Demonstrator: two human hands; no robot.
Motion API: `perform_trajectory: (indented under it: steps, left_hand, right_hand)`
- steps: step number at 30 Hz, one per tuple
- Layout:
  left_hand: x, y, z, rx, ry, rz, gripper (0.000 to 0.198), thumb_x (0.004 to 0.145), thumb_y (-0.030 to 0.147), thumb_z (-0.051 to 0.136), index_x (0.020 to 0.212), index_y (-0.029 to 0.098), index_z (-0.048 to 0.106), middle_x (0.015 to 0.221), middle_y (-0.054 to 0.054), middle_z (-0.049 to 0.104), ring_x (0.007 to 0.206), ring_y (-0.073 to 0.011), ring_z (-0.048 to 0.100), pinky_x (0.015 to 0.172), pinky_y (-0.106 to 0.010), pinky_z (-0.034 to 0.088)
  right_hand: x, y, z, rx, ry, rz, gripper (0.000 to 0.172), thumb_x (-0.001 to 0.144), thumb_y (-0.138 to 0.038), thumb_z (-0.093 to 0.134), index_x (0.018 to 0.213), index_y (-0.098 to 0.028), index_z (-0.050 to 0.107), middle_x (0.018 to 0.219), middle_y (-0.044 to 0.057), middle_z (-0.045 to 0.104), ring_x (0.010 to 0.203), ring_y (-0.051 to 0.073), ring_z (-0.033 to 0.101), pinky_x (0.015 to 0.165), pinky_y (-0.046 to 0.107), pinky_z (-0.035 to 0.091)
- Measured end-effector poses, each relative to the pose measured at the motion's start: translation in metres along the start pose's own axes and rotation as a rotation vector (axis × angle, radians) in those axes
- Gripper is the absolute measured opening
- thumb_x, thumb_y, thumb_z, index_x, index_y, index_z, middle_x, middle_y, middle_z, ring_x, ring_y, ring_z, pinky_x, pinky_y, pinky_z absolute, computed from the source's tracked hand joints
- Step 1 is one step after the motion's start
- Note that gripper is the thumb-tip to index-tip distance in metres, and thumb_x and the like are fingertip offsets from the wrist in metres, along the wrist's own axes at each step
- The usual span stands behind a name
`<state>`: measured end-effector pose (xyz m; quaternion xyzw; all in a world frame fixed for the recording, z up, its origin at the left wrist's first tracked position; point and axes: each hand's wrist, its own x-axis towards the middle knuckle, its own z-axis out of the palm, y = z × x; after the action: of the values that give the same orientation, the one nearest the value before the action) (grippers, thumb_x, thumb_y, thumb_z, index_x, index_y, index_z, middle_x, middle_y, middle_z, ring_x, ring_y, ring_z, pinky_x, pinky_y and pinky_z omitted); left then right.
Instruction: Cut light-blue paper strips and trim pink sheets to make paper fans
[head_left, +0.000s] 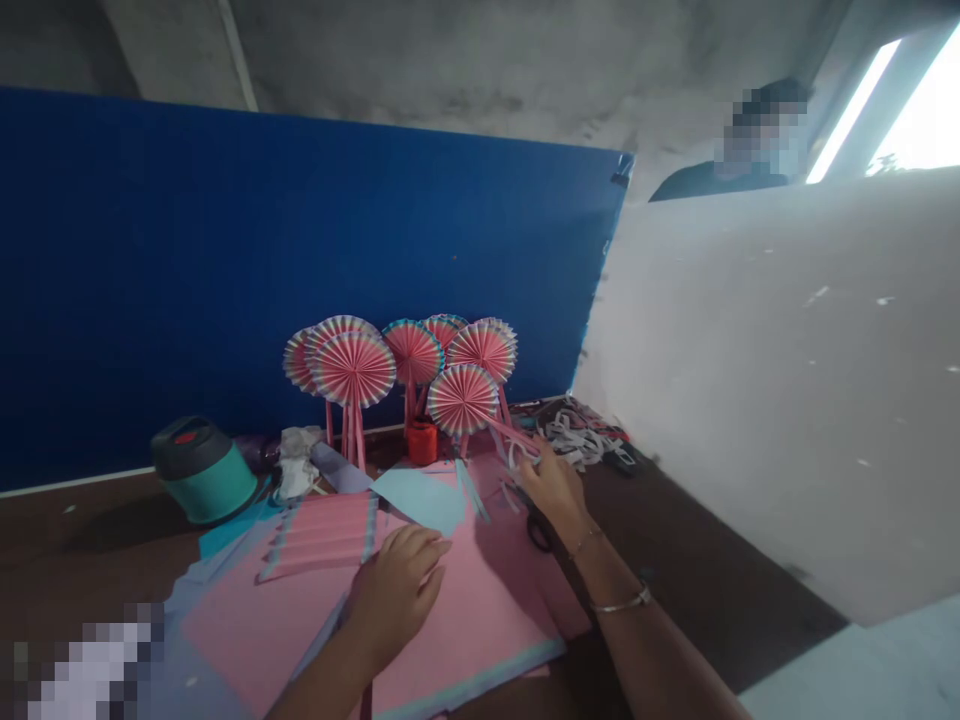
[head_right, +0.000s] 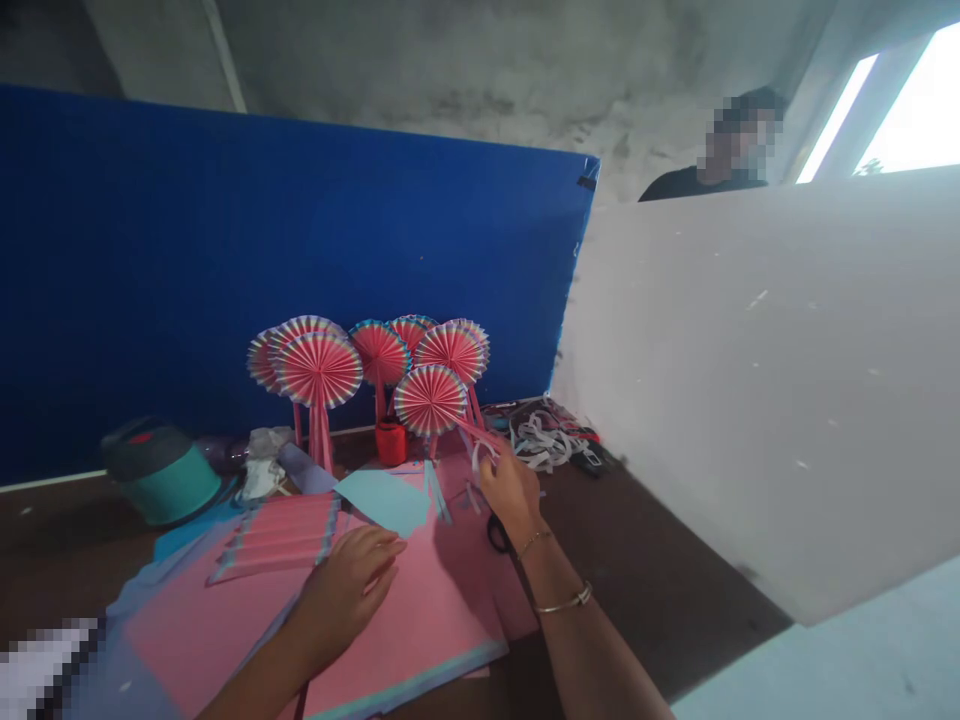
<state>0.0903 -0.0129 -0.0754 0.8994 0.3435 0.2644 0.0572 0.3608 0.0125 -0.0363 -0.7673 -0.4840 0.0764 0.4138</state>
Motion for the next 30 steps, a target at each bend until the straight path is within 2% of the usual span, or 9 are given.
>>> perform_trajectory:
  steps: [2,4,6,8,12,18,23,26,30]
  left_hand:
    - [0.0,-0.001,0.0,0.0,0.025,-0.009,0.03,0.086,0.015,0.05,0.109,0.024,0.067,0.106,-0.006,0.07,0.102,-0.0224,0.062,0.091,-0.042,0.05]
    - [0.0,-0.003,0.001,0.001,0.054,-0.021,0.031,0.086,0.015,0.049,0.11,0.024,0.067,0.108,-0.006,0.07,0.103,-0.0223,0.062,0.092,-0.042,0.05]
    - [0.0,-0.004,0.002,-0.003,0.086,-0.022,0.032,0.087,0.016,0.048,0.112,0.025,0.066,0.11,-0.007,0.069,0.105,-0.022,0.061,0.092,-0.041,0.05]
    - [0.0,-0.005,0.003,-0.01,0.124,-0.012,0.032,0.089,0.018,0.047,0.115,0.024,0.064,0.112,-0.007,0.069,0.107,-0.0216,0.061,0.093,-0.041,0.049]
    - [0.001,-0.006,0.005,-0.015,0.195,-0.007,0.03,0.092,0.02,0.046,0.116,0.024,0.063,0.111,-0.006,0.069,0.107,-0.0214,0.06,0.095,-0.042,0.046]
    - [0.004,-0.002,0.0,0.032,0.358,-0.099,0.025,0.092,0.03,0.054,0.115,0.025,0.062,0.104,-0.005,0.07,0.101,-0.0237,0.059,0.091,-0.043,0.041]
    - [0.005,0.005,-0.01,0.041,0.376,-0.159,0.014,0.091,0.029,0.055,0.098,0.024,0.066,0.096,-0.003,0.071,0.097,-0.0226,0.059,0.092,-0.042,0.036]
    - [0.007,0.009,-0.012,0.029,0.362,-0.155,0.015,0.092,0.025,0.052,0.084,0.024,0.065,0.089,-0.001,0.071,0.092,-0.0203,0.059,0.092,-0.04,0.034]
    - [0.009,0.003,-0.011,0.048,0.399,-0.203,0.019,0.093,0.024,0.049,0.08,0.023,0.062,0.086,-0.001,0.07,0.089,-0.0193,0.06,0.089,-0.038,0.035]
  right_hand:
    - [-0.003,-0.003,0.001,0.097,-0.002,-0.084,0.032,0.079,-0.036,0.053,0.094,-0.016,0.073,0.074,0.007,0.071,0.078,0.024,0.066,0.074,0.031,0.047]
    - [-0.005,-0.006,0.004,0.355,-0.06,-0.139,0.033,0.077,-0.044,0.053,0.076,-0.016,0.071,0.07,0.006,0.069,0.07,0.021,0.064,0.067,0.03,0.047]
    - [-0.008,-0.011,0.006,0.603,-0.135,-0.139,0.038,0.074,-0.051,0.058,0.07,-0.015,0.069,0.066,0.005,0.067,0.065,0.018,0.06,0.061,0.028,0.047]
    - [-0.011,-0.015,0.008,0.733,-0.215,-0.115,0.04,0.07,-0.054,0.065,0.07,-0.014,0.069,0.062,0.002,0.063,0.059,0.015,0.056,0.056,0.026,0.045]
    - [-0.02,-0.024,0.009,0.831,-0.329,-0.101,0.04,0.068,-0.055,0.071,0.071,-0.015,0.069,0.052,-0.002,0.055,0.05,0.011,0.048,0.049,0.023,0.042]
    - [-0.045,-0.035,0.022,1.051,-0.553,-0.073,0.033,0.07,-0.049,0.076,0.077,-0.017,0.071,0.055,-0.003,0.059,0.055,0.011,0.054,0.061,0.028,0.053]
    - [-0.059,-0.041,0.03,1.087,-0.727,-0.048,0.031,0.07,-0.045,0.078,0.08,-0.017,0.072,0.064,0.0,0.065,0.06,0.012,0.06,0.066,0.03,0.054]
    - [-0.062,-0.042,0.031,1.11,-0.785,-0.035,0.03,0.071,-0.045,0.078,0.082,-0.017,0.072,0.073,0.002,0.068,0.069,0.015,0.065,0.07,0.032,0.055]
    - [-0.06,-0.04,0.031,1.099,-0.77,-0.032,0.032,0.072,-0.046,0.076,0.085,-0.017,0.072,0.066,0.0,0.064,0.065,0.013,0.063,0.068,0.03,0.053]
